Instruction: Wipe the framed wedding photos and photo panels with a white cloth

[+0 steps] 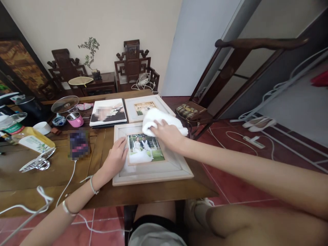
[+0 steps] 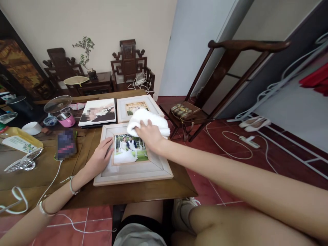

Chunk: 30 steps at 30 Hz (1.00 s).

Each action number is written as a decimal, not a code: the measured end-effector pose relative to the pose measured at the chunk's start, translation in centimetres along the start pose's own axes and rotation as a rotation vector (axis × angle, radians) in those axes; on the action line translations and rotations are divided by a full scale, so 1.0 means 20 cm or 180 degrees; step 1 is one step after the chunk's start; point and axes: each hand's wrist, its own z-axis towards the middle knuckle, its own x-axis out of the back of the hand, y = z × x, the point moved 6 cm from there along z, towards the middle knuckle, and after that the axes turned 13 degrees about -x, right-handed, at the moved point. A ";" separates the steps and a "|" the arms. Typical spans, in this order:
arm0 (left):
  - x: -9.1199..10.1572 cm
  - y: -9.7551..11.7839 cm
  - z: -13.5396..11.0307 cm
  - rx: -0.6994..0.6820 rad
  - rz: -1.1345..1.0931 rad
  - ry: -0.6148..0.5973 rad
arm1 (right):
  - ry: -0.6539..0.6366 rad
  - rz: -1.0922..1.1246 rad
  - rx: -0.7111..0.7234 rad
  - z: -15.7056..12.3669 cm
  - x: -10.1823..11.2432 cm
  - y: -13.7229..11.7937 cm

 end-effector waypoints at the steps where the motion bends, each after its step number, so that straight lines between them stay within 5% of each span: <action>1: 0.00 0.00 0.00 -0.0010 -0.0001 0.0008 | 0.0067 -0.0029 0.0084 0.02 -0.02 0.01; 7: -0.01 -0.02 0.00 -0.0046 -0.0006 0.0047 | -0.0253 -0.0091 0.0579 -0.05 -0.06 -0.08; 14: -0.01 0.01 0.00 -0.0087 0.0013 0.0091 | -0.1371 0.0542 0.1328 -0.37 0.17 -0.18; 17: -0.01 0.00 0.00 -0.0062 0.0030 0.0018 | -0.1542 0.0921 0.1607 -0.40 0.22 -0.18; 24: -0.01 -0.01 0.00 -0.0107 0.0028 0.0053 | -0.0804 0.0622 0.1191 -0.19 0.08 -0.08; 30: -0.02 -0.02 0.00 -0.0129 0.0022 0.0047 | 0.0467 0.0037 0.0603 0.02 0.16 0.11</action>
